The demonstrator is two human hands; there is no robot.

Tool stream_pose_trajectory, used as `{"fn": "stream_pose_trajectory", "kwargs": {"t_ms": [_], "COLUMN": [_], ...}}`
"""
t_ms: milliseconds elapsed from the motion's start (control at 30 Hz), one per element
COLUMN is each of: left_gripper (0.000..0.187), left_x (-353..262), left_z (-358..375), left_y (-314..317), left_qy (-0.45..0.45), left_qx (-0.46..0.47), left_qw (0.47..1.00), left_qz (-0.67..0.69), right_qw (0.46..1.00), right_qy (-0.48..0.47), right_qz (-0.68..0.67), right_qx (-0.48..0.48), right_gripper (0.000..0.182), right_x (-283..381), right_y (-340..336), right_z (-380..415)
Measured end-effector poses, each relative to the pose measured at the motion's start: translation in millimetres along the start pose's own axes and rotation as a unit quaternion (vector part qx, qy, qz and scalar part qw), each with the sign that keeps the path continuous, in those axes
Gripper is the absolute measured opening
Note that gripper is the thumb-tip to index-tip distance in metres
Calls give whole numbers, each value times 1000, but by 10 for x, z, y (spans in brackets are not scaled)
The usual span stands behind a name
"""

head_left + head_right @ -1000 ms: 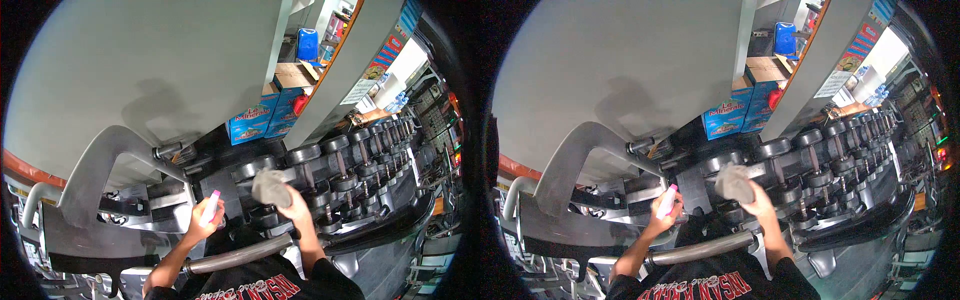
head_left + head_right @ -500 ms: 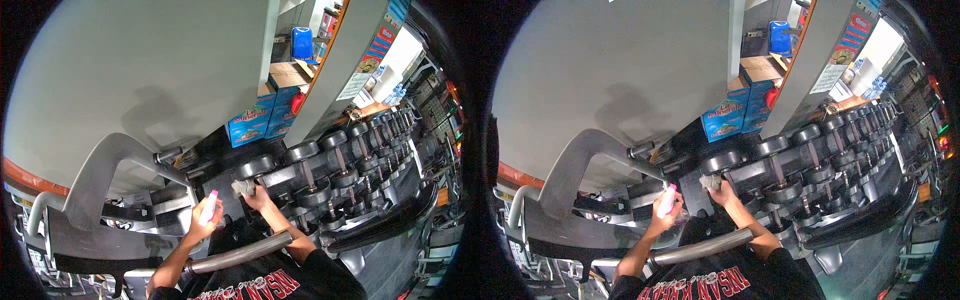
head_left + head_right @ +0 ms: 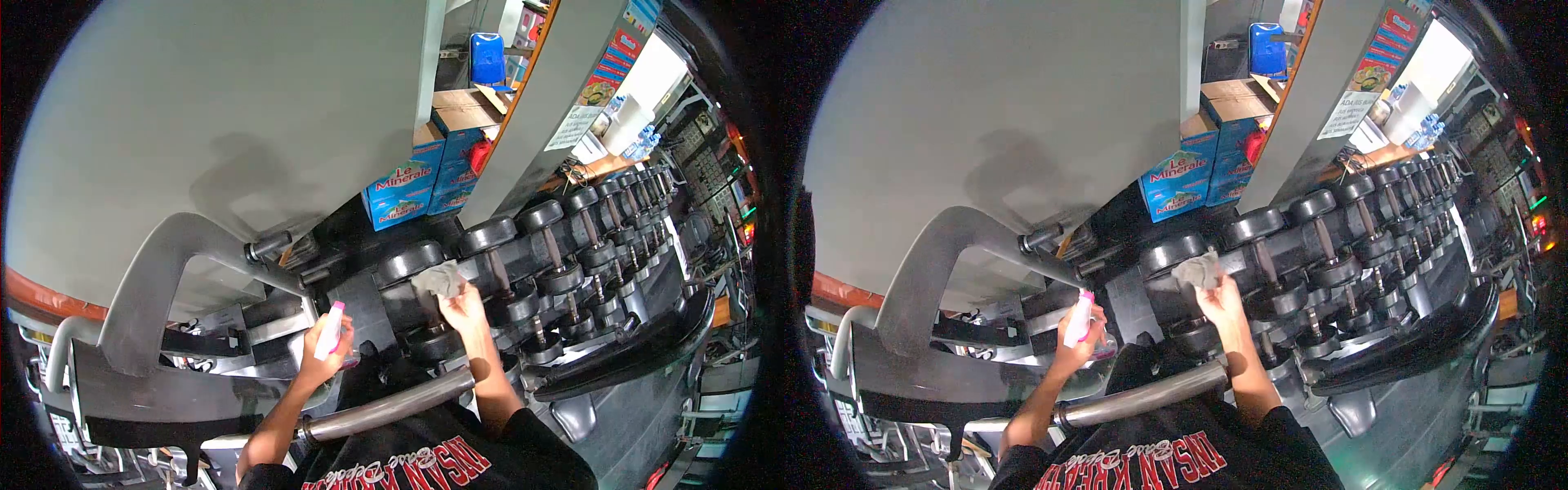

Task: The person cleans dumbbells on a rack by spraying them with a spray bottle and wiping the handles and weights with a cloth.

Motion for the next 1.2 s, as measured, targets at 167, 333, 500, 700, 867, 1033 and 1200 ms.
{"fn": "stream_pose_trajectory", "kwargs": {"t_ms": [167, 333, 500, 700, 867, 1033, 1200], "left_gripper": [21, 20, 20, 20, 21, 19, 17], "left_x": [19, 28, -11, -67, -50, 53, 4], "left_z": [28, 16, 28, -19, -47, -29, 9], "left_y": [37, 54, 54, -36, -32, 31, 19], "left_qy": [-13, -23, -16, -12, 14, -7, 0], "left_qx": [13, 13, 14, -18, -10, 4, 11], "left_qw": [1000, 999, 1000, 1000, 1000, 1000, 998], "left_qz": [-10, 21, -11, 4, 3, -9, -63], "right_qw": [990, 941, 978, 961, 966, 951, 988], "right_qy": [-131, -210, -63, -165, -58, 159, 140], "right_qz": [12, 260, 146, 213, 253, 265, 29], "right_qx": [57, -56, -138, -57, -1, 2, -59], "right_gripper": [37, 40, 27, 44, 38, 32, 26], "right_x": [535, 473, -172, -390, -573, -1096, -1372], "right_y": [104, -63, -295, 133, 12, -86, -542], "right_z": [25, -61, -317, 166, 308, 368, -248]}}
Point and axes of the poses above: each hand's wrist, its own z-axis away from the middle knuckle, its own y-axis out of the palm, x = y × z, the point moved 7 cm from there along -z, towards the middle knuckle, and after that the axes turned 4 degrees about -y, right-handed, at the moved point
